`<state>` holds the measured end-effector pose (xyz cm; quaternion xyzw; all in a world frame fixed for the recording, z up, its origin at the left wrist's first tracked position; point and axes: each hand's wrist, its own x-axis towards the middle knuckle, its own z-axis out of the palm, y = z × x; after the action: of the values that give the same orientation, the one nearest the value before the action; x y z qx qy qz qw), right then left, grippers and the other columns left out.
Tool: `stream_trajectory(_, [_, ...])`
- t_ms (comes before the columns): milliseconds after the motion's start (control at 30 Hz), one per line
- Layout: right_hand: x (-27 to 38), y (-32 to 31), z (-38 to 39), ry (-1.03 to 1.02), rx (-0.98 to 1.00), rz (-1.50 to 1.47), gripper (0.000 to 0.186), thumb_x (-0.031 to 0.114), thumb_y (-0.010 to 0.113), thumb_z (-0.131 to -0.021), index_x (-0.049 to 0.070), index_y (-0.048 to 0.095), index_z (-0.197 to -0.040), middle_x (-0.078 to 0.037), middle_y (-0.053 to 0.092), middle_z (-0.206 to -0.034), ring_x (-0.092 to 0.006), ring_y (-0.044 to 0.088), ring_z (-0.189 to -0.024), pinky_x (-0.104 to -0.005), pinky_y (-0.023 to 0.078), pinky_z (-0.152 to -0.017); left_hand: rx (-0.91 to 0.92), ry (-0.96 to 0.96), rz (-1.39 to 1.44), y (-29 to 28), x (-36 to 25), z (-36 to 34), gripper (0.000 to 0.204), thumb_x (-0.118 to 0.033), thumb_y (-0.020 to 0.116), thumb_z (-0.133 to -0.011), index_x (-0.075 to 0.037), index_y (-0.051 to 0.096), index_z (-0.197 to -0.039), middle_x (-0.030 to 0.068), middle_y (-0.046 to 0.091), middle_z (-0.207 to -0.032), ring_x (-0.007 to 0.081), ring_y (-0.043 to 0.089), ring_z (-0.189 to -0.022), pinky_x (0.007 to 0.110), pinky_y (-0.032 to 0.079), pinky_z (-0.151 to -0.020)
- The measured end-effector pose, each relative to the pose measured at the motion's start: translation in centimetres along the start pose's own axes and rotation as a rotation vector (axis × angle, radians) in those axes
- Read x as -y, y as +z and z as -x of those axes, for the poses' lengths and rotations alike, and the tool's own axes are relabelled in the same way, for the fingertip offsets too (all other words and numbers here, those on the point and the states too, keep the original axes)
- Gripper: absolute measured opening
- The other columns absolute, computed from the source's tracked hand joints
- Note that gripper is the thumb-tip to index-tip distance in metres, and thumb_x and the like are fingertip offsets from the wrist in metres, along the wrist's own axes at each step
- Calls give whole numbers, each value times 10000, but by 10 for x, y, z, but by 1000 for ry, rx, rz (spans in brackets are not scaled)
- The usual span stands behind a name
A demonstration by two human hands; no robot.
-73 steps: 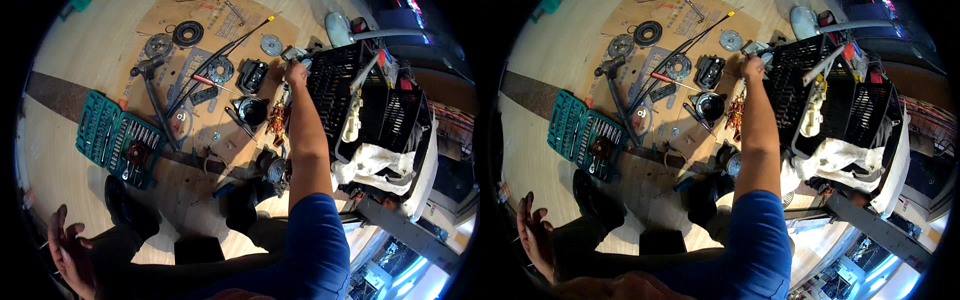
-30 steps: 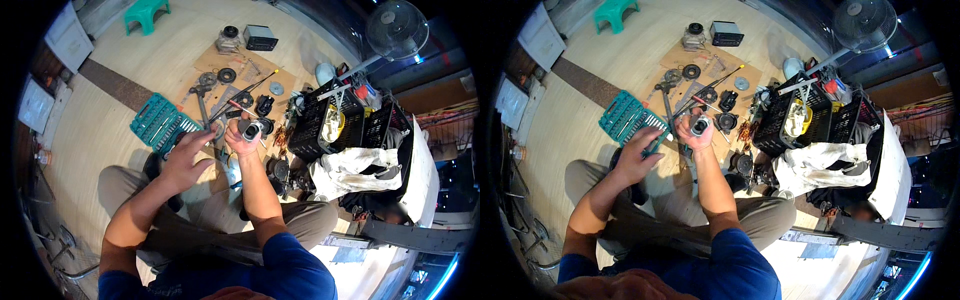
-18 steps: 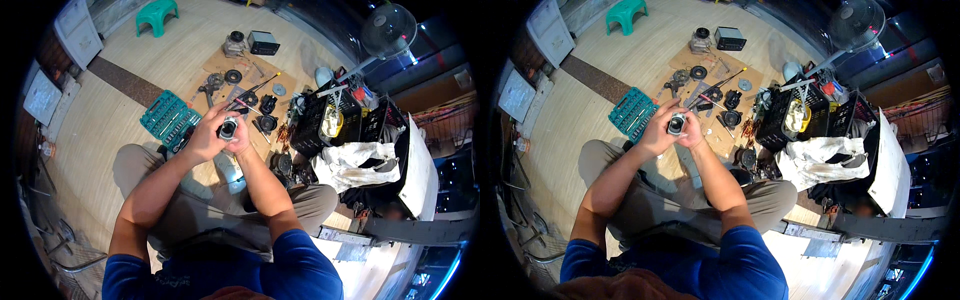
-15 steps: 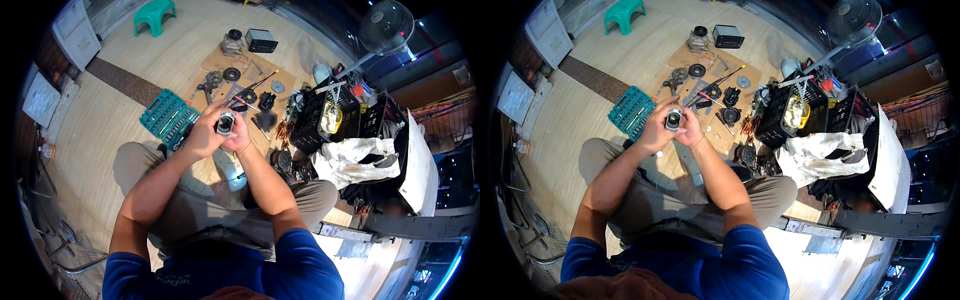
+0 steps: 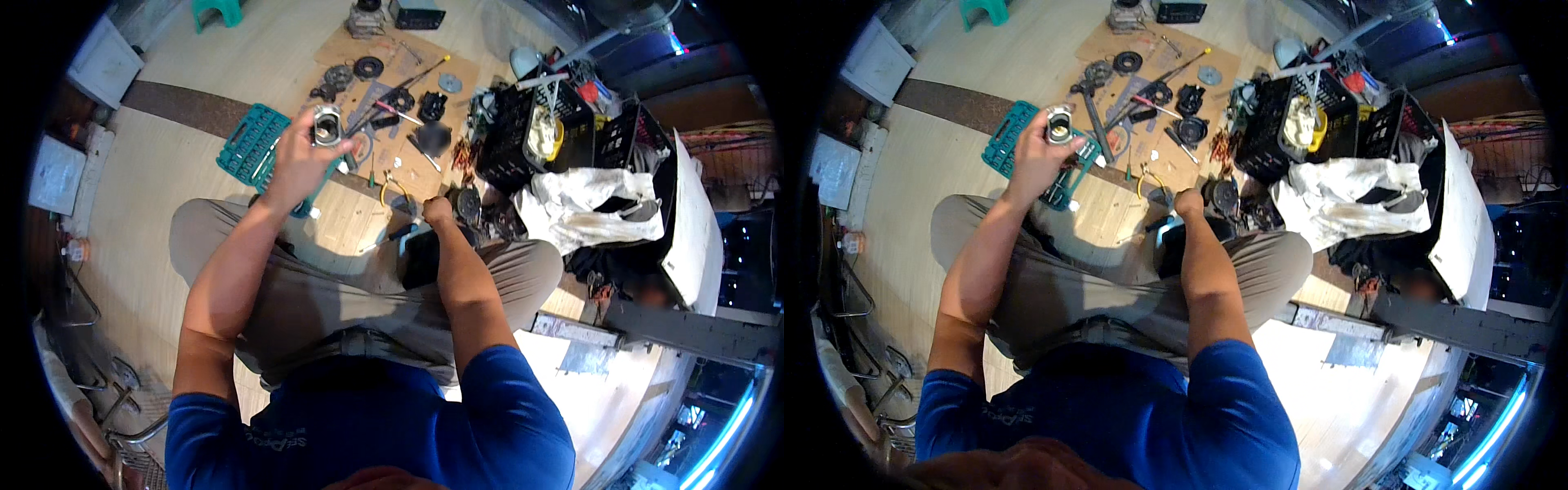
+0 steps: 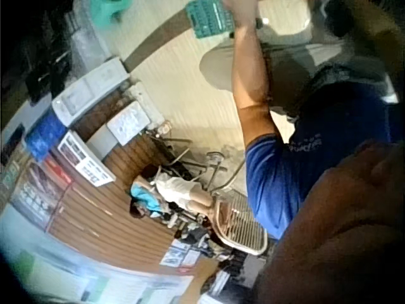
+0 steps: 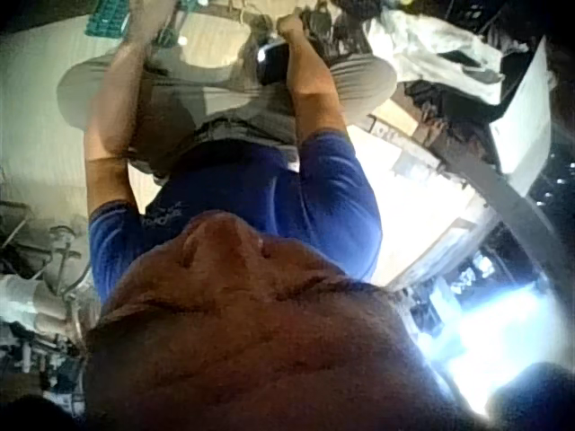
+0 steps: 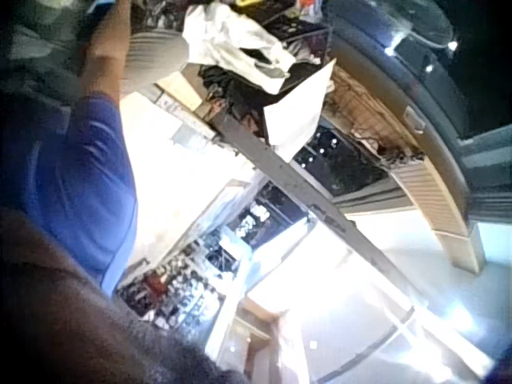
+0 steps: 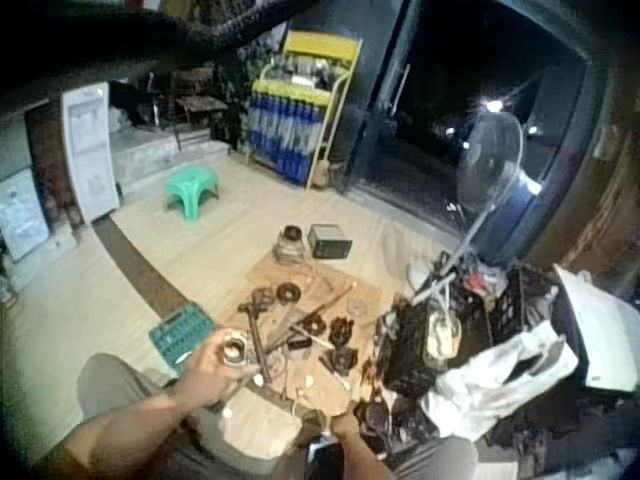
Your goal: The person works on a circuit board and various mechanical components, using pliers to manipulate wires and then assembling parts of a motor or pump assembly by hand.
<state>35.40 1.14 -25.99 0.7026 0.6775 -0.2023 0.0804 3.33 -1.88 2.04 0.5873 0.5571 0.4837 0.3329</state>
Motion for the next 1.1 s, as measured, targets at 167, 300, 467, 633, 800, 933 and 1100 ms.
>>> stream_trajectory(167, [-21, 50, -1, -239, 139, 146, 304, 242, 493, -781, 18, 689, -844, -225, 648, -943, -380, 614, -921, -399, 502, -815, -24, -114, 184, 2, 6, 0, 439, -33, 737, -744, -40, 571, -1150, 0, 582, -935, 68, 546, -809, 223, 461, -734])
stream_trajectory(300, [0, 50, -6, -167, 243, 14, 310, 238, 518, -757, 18, 680, -903, -230, 633, -1005, -362, 589, -1006, -395, 472, -879, -59, -45, -11, 3, 12, -2, 449, -9, 731, -745, -50, 564, -1161, -2, 593, -994, 74, 554, -868, 232, 463, -774])
stream_trajectory(467, [26, 48, -9, -223, 302, -3, 311, 242, 555, -747, 29, 671, -942, -210, 627, -1044, -362, 588, -1003, -396, 473, -873, -64, -96, -16, 7, 20, -6, 462, -3, 724, -748, -49, 553, -1175, 32, 603, -1120, 92, 552, -985, 239, 453, -848])
stream_trajectory(633, [60, 52, -33, -277, 352, -11, 314, 255, 563, -778, 53, 651, -1002, -199, 634, -1034, -359, 596, -993, -398, 474, -863, -66, -39, -10, 7, 32, -10, 473, -29, 754, -719, -54, 555, -1148, 52, 597, -1128, 118, 568, -997, 261, 457, -865])
stream_trajectory(800, [96, 55, -56, -299, 218, -258, 330, 249, 535, -819, 112, 607, -1111, -199, 626, -1032, -359, 598, -979, -415, 477, -850, -61, -97, 122, 12, 43, -7, 464, -2, 763, -696, -53, 557, -1109, 47, 598, -1044, 124, 578, -958, 268, 466, -847])
stream_trajectory(933, [127, 59, -68, -267, 133, -202, 331, 209, 539, -829, 178, 592, -1154, -184, 527, -1189, -346, 568, -1056, -401, 472, -885, 1, -250, 137, 11, 47, -6, 456, 33, 748, -693, -50, 565, -1102, 43, 589, -1041, 124, 576, -947, 260, 460, -861])
stream_trajectory(1100, [154, 67, -82, -193, -31, -123, 291, 155, 523, -820, 140, 630, -1090, -180, 546, -1169, -337, 582, -1032, -395, 477, -881, -51, -135, 51, 10, 48, -9, 467, 52, 747, -684, -41, 569, -1106, 29, 587, -1032, 111, 556, -966, 266, 456, -860])
